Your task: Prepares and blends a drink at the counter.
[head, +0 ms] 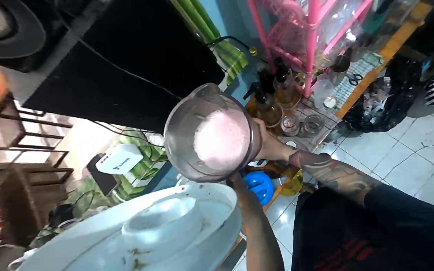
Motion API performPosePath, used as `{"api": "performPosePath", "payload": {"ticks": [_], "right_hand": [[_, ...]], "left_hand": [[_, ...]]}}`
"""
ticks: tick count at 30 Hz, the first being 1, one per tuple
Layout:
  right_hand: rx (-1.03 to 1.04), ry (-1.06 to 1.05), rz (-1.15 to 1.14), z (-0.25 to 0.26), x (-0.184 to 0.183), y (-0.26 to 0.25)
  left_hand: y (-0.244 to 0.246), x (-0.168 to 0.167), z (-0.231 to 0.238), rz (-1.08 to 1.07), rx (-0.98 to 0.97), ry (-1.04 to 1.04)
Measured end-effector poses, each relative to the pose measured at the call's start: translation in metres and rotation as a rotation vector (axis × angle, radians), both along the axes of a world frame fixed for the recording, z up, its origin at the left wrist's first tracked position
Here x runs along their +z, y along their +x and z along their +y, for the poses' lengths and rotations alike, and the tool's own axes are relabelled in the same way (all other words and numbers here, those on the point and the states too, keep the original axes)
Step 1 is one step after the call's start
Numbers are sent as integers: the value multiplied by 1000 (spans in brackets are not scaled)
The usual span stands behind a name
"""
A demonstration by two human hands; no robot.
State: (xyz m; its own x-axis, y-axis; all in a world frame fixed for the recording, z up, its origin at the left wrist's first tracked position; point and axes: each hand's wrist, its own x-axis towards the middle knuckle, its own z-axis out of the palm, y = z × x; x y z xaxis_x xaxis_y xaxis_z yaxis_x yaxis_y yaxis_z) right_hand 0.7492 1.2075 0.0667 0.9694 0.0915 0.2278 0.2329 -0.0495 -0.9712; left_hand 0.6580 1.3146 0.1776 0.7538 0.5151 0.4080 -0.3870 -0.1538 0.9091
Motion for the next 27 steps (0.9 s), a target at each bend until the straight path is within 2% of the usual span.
{"api": "performPosePath", "payload": {"ticks": [3,6,10,13,17,18,20,21,24,27], "right_hand": [[12,-151,31,-37,0,-25],[-69,-234,80,-102,-5,-61],[-264,-173,59,-199,-92,-90],[-183,-227,192,-244,-144,-77],[33,-172,222,-259,-179,-42],[56,-156,213,-258,-183,-35],[90,-163,202,-257,-188,-23],[107,-185,191,-257,-191,-19],[156,-209,148,-258,-203,-11],[218,-185,117,-265,-190,-14]], "left_hand": [[-16,0,-20,-8,-33,-20],[-36,-14,-27,116,-78,-50],[-62,3,-65,196,25,-58],[-76,14,-99,361,154,-6],[-95,-13,-108,315,171,29],[-97,-12,-113,351,166,19],[-91,13,-142,548,224,-11],[-92,11,-145,578,205,23],[-117,-40,-111,307,105,133],[-127,-42,-108,334,174,324]]}}
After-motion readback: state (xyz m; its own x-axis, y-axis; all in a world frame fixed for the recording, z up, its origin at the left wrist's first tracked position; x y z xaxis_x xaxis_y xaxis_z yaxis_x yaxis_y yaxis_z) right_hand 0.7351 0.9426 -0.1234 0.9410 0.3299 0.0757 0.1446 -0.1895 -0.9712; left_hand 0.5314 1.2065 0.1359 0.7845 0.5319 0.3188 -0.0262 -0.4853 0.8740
